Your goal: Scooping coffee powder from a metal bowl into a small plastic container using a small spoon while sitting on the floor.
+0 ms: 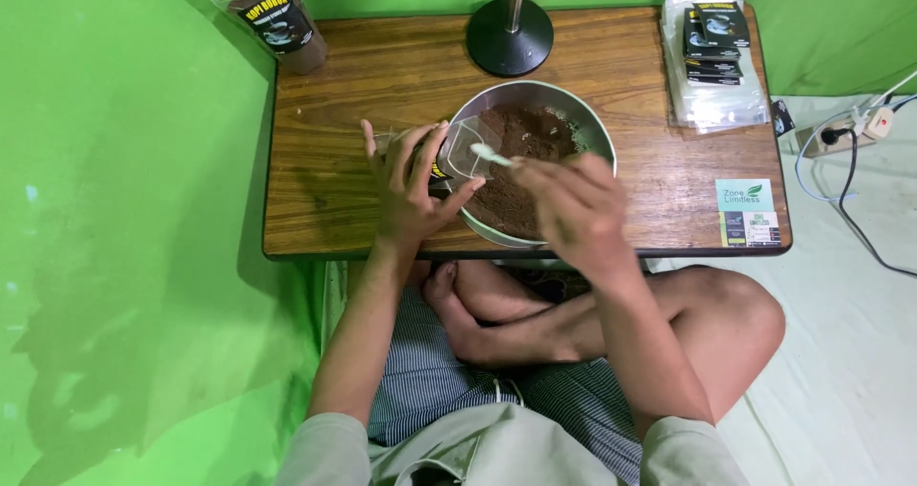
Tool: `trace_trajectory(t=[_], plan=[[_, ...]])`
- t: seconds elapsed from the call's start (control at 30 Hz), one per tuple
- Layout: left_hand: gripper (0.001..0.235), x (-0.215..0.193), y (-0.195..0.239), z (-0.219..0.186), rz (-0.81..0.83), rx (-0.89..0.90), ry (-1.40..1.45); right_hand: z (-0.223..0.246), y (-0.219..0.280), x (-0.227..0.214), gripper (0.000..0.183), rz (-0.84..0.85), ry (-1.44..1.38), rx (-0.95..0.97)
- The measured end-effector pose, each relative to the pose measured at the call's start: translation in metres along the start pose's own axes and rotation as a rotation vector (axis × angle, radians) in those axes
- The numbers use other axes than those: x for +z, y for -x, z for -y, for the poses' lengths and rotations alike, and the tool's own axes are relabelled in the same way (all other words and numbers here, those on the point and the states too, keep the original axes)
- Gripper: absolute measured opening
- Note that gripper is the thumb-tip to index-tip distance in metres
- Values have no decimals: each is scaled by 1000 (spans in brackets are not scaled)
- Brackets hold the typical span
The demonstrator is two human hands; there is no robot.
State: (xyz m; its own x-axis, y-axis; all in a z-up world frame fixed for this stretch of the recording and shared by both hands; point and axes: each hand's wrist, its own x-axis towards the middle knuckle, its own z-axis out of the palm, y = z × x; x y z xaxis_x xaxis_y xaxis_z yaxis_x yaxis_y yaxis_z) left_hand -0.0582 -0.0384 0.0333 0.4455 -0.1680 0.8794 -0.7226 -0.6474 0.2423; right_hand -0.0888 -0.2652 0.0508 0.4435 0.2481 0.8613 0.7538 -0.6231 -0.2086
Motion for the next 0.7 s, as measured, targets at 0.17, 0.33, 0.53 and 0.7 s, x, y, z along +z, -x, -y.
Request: trace_trajectory(t=[0.17,0.33,0.53,0.7], plan=[[69,6,1,1,-4,-5,-16,-15,-10,-48,25,4,-25,106],[72,6,2,0,-5,-21,-36,-14,-3,-31,14,295,146,254],[70,5,-1,-1,4,-20,-29,-23,-2,-26,9,463,112,292],[73,3,-4,-3,31,-59,52,-33,-4,-45,10,185,-229,469]])
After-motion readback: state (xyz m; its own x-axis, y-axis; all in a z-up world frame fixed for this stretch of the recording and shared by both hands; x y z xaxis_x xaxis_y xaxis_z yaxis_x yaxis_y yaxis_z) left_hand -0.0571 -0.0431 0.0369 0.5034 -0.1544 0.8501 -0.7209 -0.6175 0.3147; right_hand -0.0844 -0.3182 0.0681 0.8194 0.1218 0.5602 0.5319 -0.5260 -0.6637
